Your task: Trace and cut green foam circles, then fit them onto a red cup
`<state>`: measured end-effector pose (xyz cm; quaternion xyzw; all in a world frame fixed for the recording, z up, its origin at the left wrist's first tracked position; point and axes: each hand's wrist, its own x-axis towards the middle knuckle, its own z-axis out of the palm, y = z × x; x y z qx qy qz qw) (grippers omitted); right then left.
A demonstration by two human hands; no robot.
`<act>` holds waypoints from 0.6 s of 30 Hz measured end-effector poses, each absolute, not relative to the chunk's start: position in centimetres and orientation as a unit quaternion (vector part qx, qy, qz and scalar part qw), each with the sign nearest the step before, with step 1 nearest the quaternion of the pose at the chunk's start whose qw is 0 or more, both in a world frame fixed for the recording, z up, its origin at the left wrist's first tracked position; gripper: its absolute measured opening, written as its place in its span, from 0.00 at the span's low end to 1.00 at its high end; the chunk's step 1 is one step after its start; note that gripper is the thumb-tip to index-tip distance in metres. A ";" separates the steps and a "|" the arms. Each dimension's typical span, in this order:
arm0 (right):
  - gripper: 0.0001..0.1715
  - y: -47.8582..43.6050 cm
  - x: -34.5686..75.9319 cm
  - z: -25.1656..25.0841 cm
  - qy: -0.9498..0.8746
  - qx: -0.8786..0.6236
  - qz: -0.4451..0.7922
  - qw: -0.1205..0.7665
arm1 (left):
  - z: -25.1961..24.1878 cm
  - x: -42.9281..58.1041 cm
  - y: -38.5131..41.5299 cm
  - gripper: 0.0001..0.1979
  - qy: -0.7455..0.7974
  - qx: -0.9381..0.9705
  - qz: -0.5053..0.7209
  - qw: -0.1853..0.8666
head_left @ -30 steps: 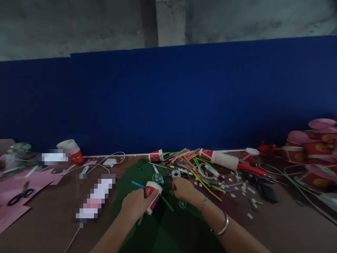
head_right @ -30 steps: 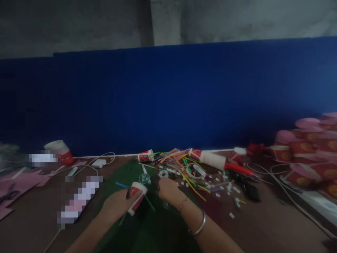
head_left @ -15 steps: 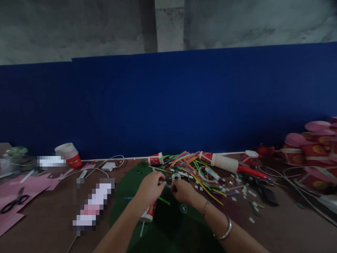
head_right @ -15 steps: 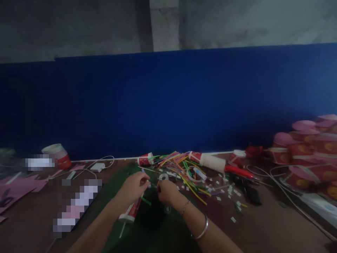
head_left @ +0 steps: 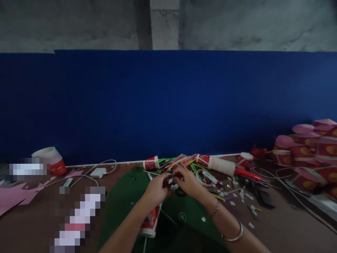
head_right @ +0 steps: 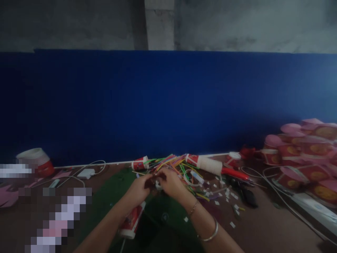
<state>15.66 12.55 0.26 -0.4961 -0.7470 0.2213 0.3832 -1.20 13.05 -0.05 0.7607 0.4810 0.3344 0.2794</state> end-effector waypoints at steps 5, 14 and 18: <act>0.13 14.0 21.4 0.8 -0.656 -0.740 0.078 0.129 | -0.1 -0.4 13.2 0.05 0.472 0.662 0.392 0.430; 0.18 14.9 24.6 -1.3 -0.580 -0.810 0.070 0.046 | 1.3 -0.3 12.4 0.12 0.435 0.500 0.437 0.609; 0.19 15.0 24.7 -1.3 -0.582 -0.809 0.075 0.033 | 1.9 -0.8 12.8 0.13 0.467 0.529 0.455 0.543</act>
